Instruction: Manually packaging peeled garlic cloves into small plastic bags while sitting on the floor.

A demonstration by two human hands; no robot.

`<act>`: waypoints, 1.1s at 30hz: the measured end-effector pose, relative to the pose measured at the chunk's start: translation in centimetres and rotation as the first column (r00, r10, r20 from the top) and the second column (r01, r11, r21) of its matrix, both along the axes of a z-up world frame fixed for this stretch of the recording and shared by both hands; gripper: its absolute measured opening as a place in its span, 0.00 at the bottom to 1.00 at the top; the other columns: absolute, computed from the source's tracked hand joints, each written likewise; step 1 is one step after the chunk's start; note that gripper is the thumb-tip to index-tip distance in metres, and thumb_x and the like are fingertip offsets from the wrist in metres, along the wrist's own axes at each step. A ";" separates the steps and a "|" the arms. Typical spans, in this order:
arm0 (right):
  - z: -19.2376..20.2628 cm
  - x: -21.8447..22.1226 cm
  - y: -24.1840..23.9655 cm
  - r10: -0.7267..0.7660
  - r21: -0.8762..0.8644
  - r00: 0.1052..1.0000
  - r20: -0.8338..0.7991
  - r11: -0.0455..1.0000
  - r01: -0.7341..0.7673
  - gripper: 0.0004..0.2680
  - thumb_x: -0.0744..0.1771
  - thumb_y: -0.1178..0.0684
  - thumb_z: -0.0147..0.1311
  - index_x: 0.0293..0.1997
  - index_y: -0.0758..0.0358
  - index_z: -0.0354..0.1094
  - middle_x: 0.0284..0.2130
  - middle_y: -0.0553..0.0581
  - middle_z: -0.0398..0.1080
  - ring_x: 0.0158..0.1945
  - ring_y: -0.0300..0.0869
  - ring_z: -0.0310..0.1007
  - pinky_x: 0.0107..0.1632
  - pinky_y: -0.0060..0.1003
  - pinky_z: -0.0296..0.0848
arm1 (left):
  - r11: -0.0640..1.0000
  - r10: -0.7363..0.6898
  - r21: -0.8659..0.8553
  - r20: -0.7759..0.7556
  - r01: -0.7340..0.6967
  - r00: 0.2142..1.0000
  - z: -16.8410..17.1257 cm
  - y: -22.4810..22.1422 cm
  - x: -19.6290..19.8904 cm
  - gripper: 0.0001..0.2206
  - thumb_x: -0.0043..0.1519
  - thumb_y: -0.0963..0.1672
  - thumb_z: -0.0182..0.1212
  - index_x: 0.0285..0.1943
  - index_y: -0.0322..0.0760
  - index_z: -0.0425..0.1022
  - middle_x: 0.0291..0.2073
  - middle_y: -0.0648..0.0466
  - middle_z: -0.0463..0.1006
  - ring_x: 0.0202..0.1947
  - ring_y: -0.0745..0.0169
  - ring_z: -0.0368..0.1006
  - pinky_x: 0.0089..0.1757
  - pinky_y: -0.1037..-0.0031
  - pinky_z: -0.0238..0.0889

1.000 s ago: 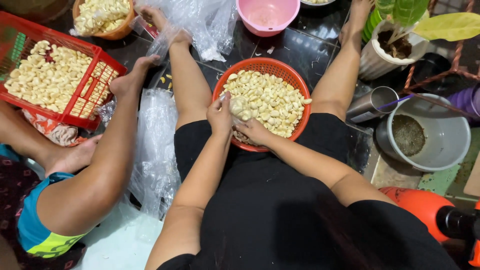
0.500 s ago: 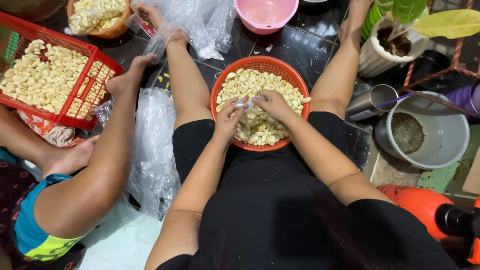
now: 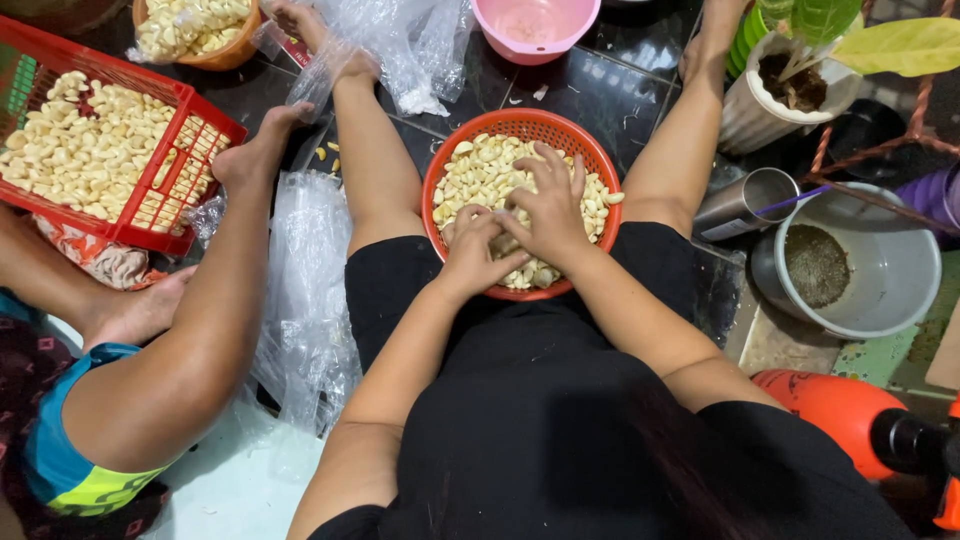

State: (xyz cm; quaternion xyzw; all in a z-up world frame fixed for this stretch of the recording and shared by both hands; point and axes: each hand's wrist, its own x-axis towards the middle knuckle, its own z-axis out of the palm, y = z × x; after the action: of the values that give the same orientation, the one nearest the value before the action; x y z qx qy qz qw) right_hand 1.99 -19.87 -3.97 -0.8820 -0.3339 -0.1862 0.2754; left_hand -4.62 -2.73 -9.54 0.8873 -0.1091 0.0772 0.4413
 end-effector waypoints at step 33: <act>1.0 0.5 -2.8 0.079 0.037 0.864 -0.497 0.997 -0.069 0.06 0.62 0.48 0.64 0.29 0.52 0.71 0.60 0.50 0.65 0.77 0.60 0.42 0.58 0.94 0.32 | 0.992 -0.110 -0.015 0.346 0.122 0.932 4.9 -0.9 -1.0 0.27 0.48 0.54 0.79 0.49 0.34 0.81 0.49 0.46 0.78 0.51 0.41 0.71 0.52 0.55 0.65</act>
State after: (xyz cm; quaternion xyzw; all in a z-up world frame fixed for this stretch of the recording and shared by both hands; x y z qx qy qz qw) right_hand 2.50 -22.70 -2.94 -0.8842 -0.2834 0.0550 0.3671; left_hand -5.63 -3.67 -4.63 0.8440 -0.2354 0.2072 0.4351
